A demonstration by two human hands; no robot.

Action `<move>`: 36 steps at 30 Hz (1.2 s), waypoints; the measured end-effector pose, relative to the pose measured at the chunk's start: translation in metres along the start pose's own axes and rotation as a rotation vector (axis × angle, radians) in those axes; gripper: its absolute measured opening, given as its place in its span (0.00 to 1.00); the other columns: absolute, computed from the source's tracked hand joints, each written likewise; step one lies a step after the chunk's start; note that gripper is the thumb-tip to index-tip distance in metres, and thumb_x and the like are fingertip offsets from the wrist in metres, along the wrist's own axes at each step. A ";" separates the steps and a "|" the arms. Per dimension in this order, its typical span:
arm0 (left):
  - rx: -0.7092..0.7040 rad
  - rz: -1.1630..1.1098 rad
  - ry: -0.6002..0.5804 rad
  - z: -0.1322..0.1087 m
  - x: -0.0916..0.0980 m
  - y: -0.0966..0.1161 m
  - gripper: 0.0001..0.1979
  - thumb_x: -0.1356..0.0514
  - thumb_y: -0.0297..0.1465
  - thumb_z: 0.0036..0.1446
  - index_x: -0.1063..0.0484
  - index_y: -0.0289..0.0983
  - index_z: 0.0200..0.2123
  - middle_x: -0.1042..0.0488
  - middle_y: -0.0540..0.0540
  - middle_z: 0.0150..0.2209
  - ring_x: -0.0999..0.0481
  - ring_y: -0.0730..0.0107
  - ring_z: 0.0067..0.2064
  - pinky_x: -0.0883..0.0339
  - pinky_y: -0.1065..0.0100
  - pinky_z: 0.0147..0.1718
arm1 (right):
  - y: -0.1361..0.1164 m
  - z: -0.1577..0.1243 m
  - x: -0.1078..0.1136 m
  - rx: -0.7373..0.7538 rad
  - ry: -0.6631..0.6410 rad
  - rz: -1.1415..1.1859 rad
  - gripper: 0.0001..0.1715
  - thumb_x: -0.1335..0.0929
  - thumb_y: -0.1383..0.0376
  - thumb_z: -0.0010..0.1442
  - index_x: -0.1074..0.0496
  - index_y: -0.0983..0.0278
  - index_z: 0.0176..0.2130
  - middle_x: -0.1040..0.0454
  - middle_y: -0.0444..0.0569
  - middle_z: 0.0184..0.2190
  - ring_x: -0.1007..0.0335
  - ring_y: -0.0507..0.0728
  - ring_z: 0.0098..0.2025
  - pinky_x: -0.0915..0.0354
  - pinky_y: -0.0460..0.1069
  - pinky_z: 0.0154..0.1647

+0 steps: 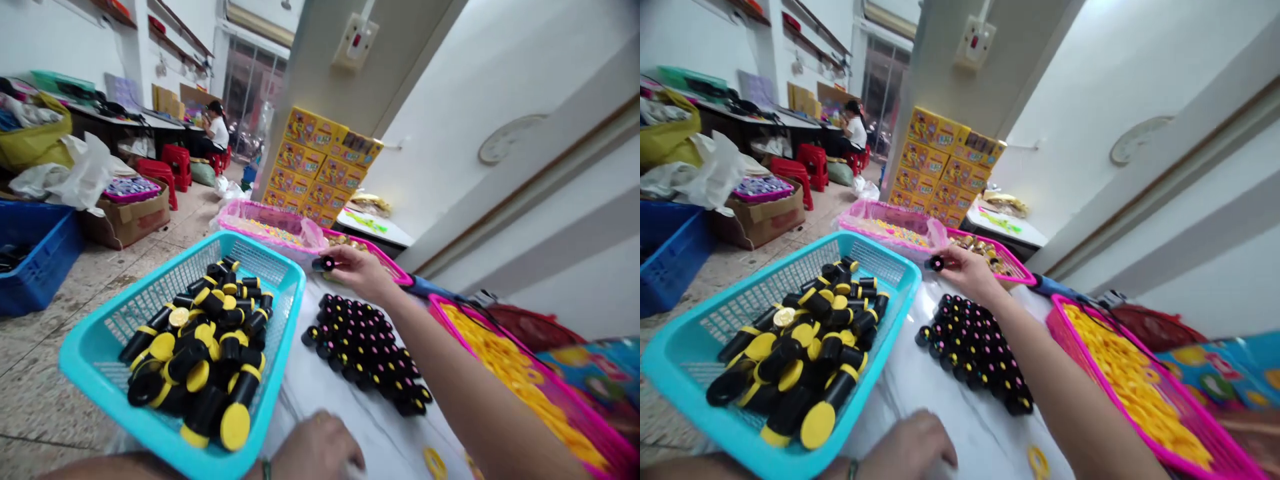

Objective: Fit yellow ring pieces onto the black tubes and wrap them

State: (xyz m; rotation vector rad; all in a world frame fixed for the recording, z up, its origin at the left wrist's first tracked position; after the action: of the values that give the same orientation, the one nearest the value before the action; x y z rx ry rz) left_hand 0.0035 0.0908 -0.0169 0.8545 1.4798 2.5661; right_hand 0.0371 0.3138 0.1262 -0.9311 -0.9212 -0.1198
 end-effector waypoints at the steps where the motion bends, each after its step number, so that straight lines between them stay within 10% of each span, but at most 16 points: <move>1: 0.058 -0.011 0.062 -0.003 0.006 0.001 0.09 0.39 0.29 0.57 0.31 0.36 0.42 0.28 0.39 0.41 0.28 0.58 0.44 0.29 0.56 0.42 | -0.012 -0.027 -0.001 0.027 0.017 -0.035 0.18 0.29 0.62 0.57 0.27 0.63 0.47 0.20 0.49 0.43 0.22 0.56 0.43 0.28 0.52 0.48; 6: 0.194 -0.044 0.416 -0.013 0.044 0.018 0.11 0.43 0.24 0.55 0.37 0.37 0.42 0.33 0.46 0.37 0.31 0.66 0.39 0.32 0.64 0.39 | -0.046 -0.149 -0.021 0.057 0.063 -0.282 0.13 0.32 0.68 0.58 0.25 0.60 0.44 0.20 0.48 0.43 0.23 0.56 0.39 0.28 0.51 0.44; 12: 0.132 0.059 0.329 -0.008 0.043 0.018 0.22 0.38 0.26 0.54 0.37 0.36 0.53 0.32 0.45 0.42 0.29 0.68 0.40 0.30 0.66 0.38 | -0.029 -0.236 -0.065 -0.172 0.136 -0.096 0.13 0.30 0.63 0.60 0.27 0.61 0.46 0.20 0.49 0.40 0.24 0.54 0.32 0.28 0.48 0.33; 19: 0.147 0.121 -0.074 -0.004 0.027 0.016 0.13 0.36 0.27 0.56 0.28 0.37 0.46 0.26 0.45 0.42 0.26 0.65 0.45 0.31 0.64 0.45 | -0.027 -0.280 -0.090 -0.343 0.190 0.189 0.21 0.30 0.63 0.59 0.35 0.59 0.51 0.22 0.51 0.44 0.22 0.56 0.39 0.25 0.51 0.38; 24: 0.186 0.170 -0.070 -0.006 0.029 0.014 0.15 0.35 0.29 0.55 0.29 0.38 0.46 0.25 0.45 0.42 0.25 0.65 0.44 0.30 0.62 0.45 | 0.001 -0.321 -0.041 -0.465 0.498 -0.384 0.13 0.34 0.58 0.64 0.26 0.63 0.44 0.22 0.55 0.38 0.24 0.60 0.35 0.27 0.56 0.40; 27: 0.210 0.201 -0.069 -0.009 0.029 0.017 0.19 0.33 0.28 0.52 0.30 0.38 0.48 0.25 0.45 0.44 0.25 0.63 0.44 0.30 0.62 0.46 | 0.021 -0.335 -0.031 -0.526 0.461 -0.587 0.21 0.33 0.53 0.62 0.25 0.66 0.46 0.24 0.60 0.43 0.26 0.68 0.43 0.28 0.63 0.45; 36: 0.337 0.322 -0.099 -0.034 0.027 0.029 0.13 0.29 0.29 0.50 0.23 0.38 0.40 0.27 0.45 0.38 0.29 0.61 0.44 0.35 0.62 0.45 | -0.056 -0.340 -0.109 -0.055 0.205 -0.329 0.31 0.27 0.65 0.56 0.32 0.57 0.58 0.25 0.58 0.46 0.27 0.69 0.43 0.24 0.62 0.42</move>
State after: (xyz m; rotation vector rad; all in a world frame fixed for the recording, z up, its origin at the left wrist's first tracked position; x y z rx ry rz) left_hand -0.0298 0.0571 0.0057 1.3396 1.9162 2.4629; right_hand 0.1573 -0.0006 -0.0051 -0.7950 -0.8767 -0.5146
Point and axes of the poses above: each hand's wrist, its own z-axis towards the middle knuckle, its own x-axis out of the back of the hand, y = z × x, the point moved 5 cm from there along z, towards the middle knuckle
